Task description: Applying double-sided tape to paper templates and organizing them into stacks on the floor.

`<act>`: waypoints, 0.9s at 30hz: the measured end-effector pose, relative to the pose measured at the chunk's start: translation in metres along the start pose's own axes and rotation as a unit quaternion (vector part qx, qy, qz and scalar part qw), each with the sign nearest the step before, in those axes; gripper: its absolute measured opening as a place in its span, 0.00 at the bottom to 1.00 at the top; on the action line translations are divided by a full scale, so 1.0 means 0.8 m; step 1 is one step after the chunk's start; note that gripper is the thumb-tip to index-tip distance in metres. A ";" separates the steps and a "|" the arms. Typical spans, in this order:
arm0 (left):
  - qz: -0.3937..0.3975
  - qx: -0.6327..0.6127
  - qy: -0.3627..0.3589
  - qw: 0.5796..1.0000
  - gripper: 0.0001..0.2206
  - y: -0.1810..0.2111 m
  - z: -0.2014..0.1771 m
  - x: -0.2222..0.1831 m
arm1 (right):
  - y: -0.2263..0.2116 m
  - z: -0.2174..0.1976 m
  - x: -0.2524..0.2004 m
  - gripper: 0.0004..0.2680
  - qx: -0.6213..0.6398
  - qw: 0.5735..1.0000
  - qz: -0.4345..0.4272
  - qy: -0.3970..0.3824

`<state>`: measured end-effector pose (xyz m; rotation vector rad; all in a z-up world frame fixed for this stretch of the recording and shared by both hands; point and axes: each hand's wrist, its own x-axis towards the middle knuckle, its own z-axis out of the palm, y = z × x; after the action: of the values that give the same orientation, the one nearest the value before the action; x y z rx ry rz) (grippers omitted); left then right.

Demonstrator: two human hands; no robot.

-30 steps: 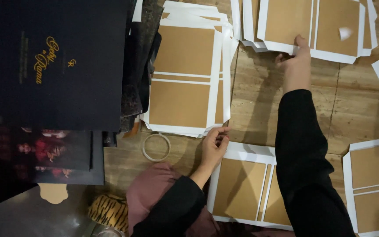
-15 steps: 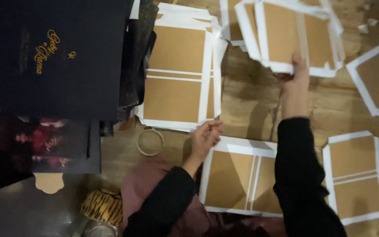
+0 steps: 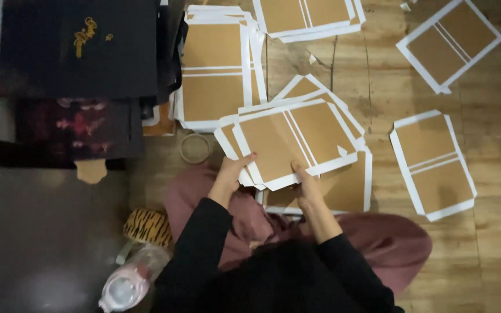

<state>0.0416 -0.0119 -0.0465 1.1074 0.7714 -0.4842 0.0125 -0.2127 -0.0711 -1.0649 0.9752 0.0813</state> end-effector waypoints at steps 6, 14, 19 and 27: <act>0.127 0.035 0.047 0.990 0.29 -0.010 -0.009 -0.065 | -0.049 -0.041 -0.045 0.24 0.039 0.994 0.040 -0.090; 0.241 0.077 -0.029 0.967 0.30 0.014 -0.076 -0.162 | -0.050 -0.128 -0.002 0.11 0.027 0.993 -0.043 -0.104; 0.202 0.168 0.002 0.965 0.30 0.017 -0.131 -0.190 | -0.004 -0.173 0.049 0.13 -0.145 0.982 -0.112 0.038; 0.179 0.212 -0.004 0.961 0.32 0.006 -0.175 -0.161 | -0.085 -0.111 -0.037 0.11 -0.178 0.904 -0.376 0.103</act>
<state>-0.0823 0.1158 0.0212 1.6071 0.4501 -0.3524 -0.0279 -0.3045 -0.0144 -1.7573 0.6863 -0.5160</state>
